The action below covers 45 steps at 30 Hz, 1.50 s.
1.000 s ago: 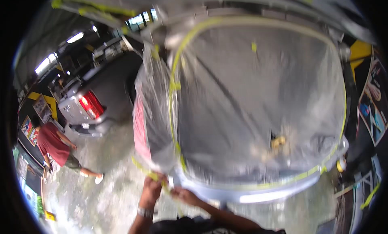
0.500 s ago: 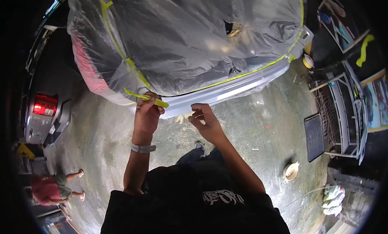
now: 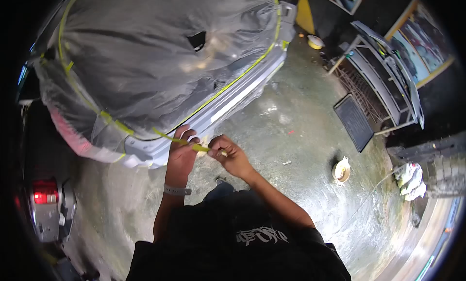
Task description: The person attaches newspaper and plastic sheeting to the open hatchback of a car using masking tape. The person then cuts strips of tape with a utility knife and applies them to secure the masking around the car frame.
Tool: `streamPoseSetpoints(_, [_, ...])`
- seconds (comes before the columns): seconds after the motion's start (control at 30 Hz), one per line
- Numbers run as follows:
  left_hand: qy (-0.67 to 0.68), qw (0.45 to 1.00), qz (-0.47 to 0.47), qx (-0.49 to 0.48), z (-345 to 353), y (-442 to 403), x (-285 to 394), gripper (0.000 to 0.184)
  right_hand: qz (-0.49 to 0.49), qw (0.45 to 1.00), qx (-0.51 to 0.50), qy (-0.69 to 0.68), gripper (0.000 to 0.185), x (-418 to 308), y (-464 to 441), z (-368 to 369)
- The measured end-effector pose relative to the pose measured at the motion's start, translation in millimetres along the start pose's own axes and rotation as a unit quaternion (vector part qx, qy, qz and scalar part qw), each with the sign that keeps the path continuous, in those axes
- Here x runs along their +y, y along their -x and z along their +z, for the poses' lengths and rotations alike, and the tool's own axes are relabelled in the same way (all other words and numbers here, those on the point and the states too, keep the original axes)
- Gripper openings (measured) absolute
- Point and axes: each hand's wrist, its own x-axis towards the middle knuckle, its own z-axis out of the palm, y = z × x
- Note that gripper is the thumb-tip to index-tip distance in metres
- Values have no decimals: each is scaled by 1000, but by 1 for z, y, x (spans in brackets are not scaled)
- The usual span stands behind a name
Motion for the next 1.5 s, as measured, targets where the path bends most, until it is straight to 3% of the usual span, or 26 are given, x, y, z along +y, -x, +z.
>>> streamPoseSetpoints(0.03, [95, 995, 1, -30, -4, 2, -17, 55, -18, 999, 31, -8, 10, -10, 10, -8])
streamPoseSetpoints(0.07, [235, 970, -27, 58, 2, 2, -23, 57, 1, 990, 61, -129, 13, -10, 21, -20])
streamPoseSetpoints(0.13, [242, 968, 50, 33, -22, -3, -42, 60, -3, 978, 113, -176, 16, -22, 37, -51])
streamPoseSetpoints(0.2, [192, 974, 10, 120, 1, -5, -56, 62, -49, 974, 128, -178, 19, -31, 53, -86])
streamPoseSetpoints(0.23, [193, 976, -4, 104, 20, -10, -73, 62, -72, 969, 131, -195, 20, -40, 58, -98])
streamPoseSetpoints(0.33, [117, 976, -181, -1, 69, -8, -140, 69, -92, 951, 142, -258, 19, -69, 68, -119])
streamPoseSetpoints(0.37, [110, 969, -209, -77, 97, -4, -162, 62, -99, 950, 147, -257, 19, -67, 69, -124])
streamPoseSetpoints(0.4, [278, 920, -193, -195, 35, -25, -242, 58, -92, 946, 159, -266, 18, -62, 73, -129])
streamPoseSetpoints(0.43, [420, 825, -209, -314, 17, -41, -299, 53, -84, 942, 171, -277, 20, -53, 78, -134])
streamPoseSetpoints(0.47, [417, 826, -215, -314, -17, -41, -324, 53, -130, 961, 245, -19, 25, -33, 81, -142])
streamPoseSetpoints(0.5, [364, 848, -266, -278, -5, -38, -328, 51, -133, 959, 250, -20, 25, -26, 90, -157])
streamPoseSetpoints(0.57, [252, 875, -359, -207, 32, -32, -340, 48, -183, 913, 244, 269, 34, -24, 114, -194])
streamPoseSetpoints(0.63, [133, 879, -440, -125, 63, -24, -353, 44, -142, 907, 260, 299, 33, -15, 134, -208])
streamPoseSetpoints(0.67, [96, 878, -458, -105, 77, -26, -359, 45, -113, 885, 243, 381, 29, -11, 141, -213])
streamPoseSetpoints(0.73, [47, 876, -472, -85, 101, -32, -371, 47, -79, 836, 209, 502, 25, -3, 147, -228])
streamPoseSetpoints(0.83, [3, 883, -462, -84, 135, -58, -392, 50, -49, 789, 216, 573, 30, 8, 153, -270])
streamPoseSetpoints(0.87, [-10, 887, -455, -83, 146, -70, -401, 51, 1, 804, 207, 557, 41, 19, 154, -287])
streamPoseSetpoints(0.9, [-21, 890, -447, -84, 157, -82, -410, 52, 5, 804, 213, 555, 41, 25, 151, -304])
streamPoseSetpoints(0.97, [-33, 896, -434, -83, 179, -110, -436, 54, 29, 785, 287, 548, 55, 39, 142, -342])
streamPoseSetpoints(1.0, [0, 891, -447, -84, 191, -126, -449, 55, 85, 806, 293, 508, 62, 51, 137, -362])
streamPoseSetpoints(1.07, [115, 858, -492, -91, 222, -162, -472, 54, 112, 797, 322, 499, 63, 75, 119, -410])
streamPoseSetpoints(1.17, [100, 836, -533, -84, 256, -231, -511, 57, 152, 789, 352, 481, 65, 87, 81, -488])
streamPoseSetpoints(1.3, [45, 842, -535, -58, 311, -322, -551, 67, 163, 835, 382, 360, 68, 78, 26, -566])
streamPoseSetpoints(1.37, [13, 868, -487, -92, 329, -364, -585, 75, 57, 879, 394, 263, 66, 84, -2, -598])
streamPoseSetpoints(1.4, [-32, 874, -476, -93, 353, -382, -586, 78, 112, 886, 418, 169, 67, 57, -17, -605])
streamPoseSetpoints(1.5, [-87, 874, -452, -154, 371, -440, -615, 80, 63, 918, 374, 115, 72, 55, -45, -666])
